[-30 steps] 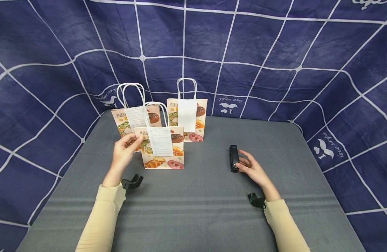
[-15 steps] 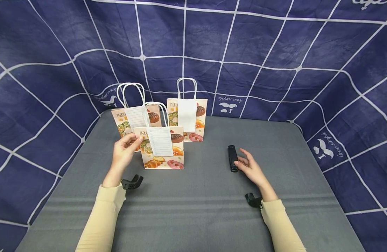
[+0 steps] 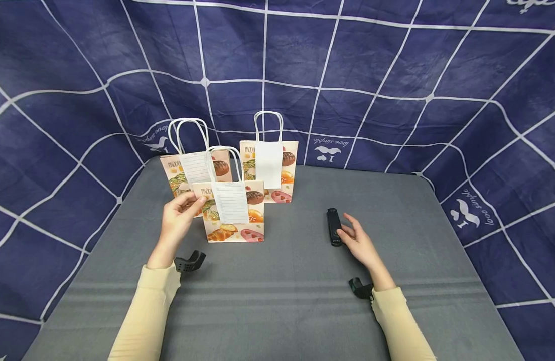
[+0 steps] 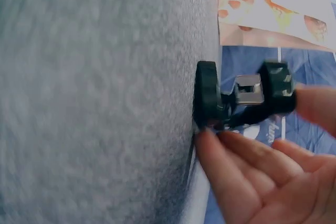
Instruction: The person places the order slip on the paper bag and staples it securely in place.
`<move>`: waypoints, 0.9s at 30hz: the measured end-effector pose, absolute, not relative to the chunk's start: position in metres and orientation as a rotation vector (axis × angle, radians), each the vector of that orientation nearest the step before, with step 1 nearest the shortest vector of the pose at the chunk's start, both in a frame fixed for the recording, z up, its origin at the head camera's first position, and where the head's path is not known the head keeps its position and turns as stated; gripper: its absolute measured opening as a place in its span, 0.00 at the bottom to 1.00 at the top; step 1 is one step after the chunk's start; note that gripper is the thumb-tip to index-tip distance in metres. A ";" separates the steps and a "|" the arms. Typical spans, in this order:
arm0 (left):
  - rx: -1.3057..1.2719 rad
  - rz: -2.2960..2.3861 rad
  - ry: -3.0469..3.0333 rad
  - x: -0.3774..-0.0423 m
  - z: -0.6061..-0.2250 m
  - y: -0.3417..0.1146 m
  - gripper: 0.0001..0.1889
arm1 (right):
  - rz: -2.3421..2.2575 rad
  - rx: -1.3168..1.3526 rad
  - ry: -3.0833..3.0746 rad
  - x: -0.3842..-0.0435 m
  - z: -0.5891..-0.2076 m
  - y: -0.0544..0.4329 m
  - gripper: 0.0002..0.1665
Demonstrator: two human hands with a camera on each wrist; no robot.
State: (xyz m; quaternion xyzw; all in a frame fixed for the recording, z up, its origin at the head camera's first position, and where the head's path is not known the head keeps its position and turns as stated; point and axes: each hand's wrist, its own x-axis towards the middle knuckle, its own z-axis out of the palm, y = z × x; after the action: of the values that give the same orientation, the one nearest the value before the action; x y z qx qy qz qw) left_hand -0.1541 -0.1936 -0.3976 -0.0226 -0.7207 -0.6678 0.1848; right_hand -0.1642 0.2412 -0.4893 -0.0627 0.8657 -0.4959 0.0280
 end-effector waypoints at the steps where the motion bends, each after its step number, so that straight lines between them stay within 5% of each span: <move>1: -0.067 -1.878 -2.032 -0.154 -0.397 -0.193 0.11 | -1.502 -0.194 2.703 -0.164 -0.490 0.241 0.37; 19: -0.095 -1.643 -1.890 -0.150 -0.395 -0.190 0.15 | -1.417 -0.180 2.802 -0.164 -0.479 0.238 0.36; 27: -0.236 -1.409 -1.678 -0.138 -0.375 -0.171 0.09 | -1.451 -0.142 2.879 -0.164 -0.452 0.229 0.33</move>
State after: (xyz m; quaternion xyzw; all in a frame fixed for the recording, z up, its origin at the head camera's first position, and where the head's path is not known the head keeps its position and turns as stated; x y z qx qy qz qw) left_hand -0.1376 -0.1709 -0.3751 -0.0956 -0.6791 -0.5703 0.4521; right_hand -0.1643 0.2294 -0.4523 -0.0441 0.8913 -0.4493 -0.0427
